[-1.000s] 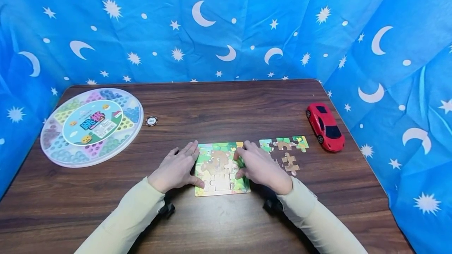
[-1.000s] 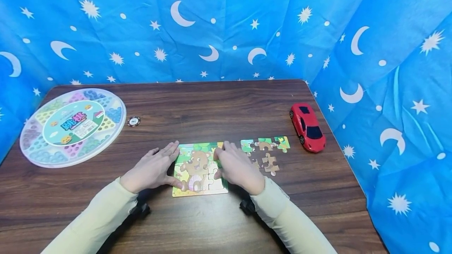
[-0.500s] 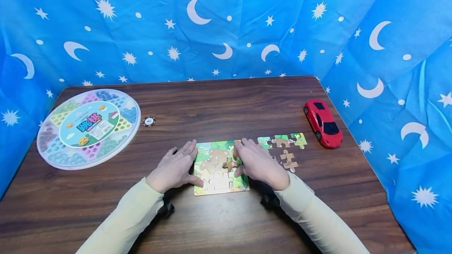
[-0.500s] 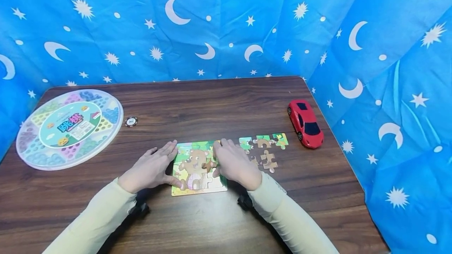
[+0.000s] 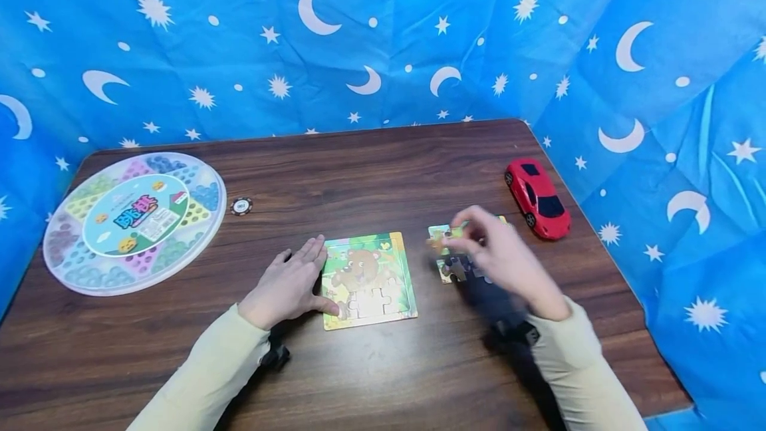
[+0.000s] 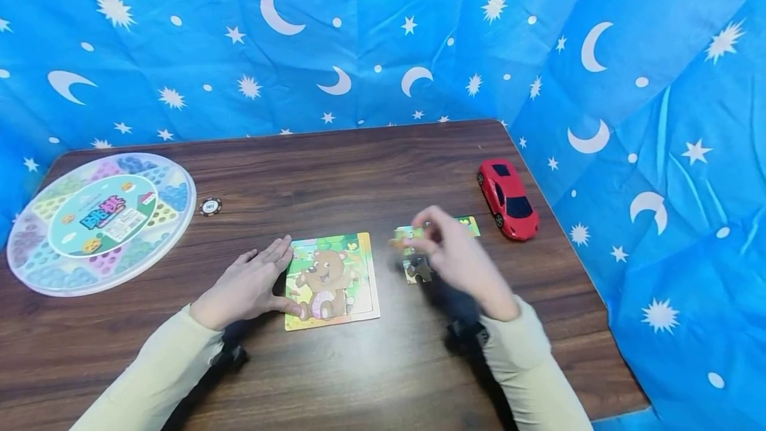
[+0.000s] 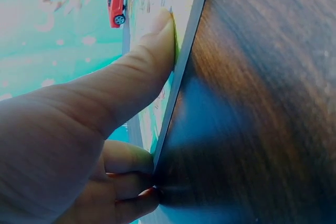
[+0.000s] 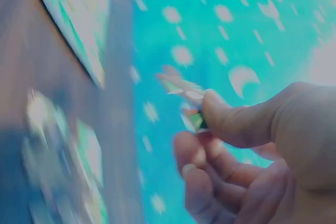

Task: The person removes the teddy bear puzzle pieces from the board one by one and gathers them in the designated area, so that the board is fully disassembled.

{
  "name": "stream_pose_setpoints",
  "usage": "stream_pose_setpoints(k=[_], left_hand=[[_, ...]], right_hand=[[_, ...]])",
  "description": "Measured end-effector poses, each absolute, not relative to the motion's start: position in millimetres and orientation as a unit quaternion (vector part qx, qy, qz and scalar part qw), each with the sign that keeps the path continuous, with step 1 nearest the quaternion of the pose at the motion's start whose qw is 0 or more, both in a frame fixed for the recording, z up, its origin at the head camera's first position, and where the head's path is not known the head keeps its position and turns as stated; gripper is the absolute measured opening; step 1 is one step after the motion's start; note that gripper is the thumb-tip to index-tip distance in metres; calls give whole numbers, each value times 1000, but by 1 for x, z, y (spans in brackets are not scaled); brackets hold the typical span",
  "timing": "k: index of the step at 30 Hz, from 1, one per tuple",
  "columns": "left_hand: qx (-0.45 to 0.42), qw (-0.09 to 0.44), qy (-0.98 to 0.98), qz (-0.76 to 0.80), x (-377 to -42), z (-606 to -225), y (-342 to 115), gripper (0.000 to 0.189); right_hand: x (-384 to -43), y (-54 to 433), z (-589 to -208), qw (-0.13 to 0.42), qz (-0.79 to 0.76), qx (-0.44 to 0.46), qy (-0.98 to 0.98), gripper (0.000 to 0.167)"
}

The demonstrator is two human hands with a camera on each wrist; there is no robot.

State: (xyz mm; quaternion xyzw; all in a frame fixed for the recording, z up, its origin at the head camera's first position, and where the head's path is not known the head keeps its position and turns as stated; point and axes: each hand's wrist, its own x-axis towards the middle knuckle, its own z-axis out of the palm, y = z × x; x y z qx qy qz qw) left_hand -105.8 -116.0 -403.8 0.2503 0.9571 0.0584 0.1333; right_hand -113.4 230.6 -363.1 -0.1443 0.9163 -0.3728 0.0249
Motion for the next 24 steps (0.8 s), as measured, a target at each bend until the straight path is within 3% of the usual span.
stream_pose_setpoints(k=[9,14,24], left_hand=[[249,142,956,58,-106,-403,-115,111],[248,138,957,56,-106,-404,-115,111],[250,133,957,59,-105,-403,-115,111]], right_hand=[[-106,319,-371,50,-340,-19,939,28],[-103,334,-382,66,-341,18,937,34],[-107,339,-397,64,-354,12,933,28]])
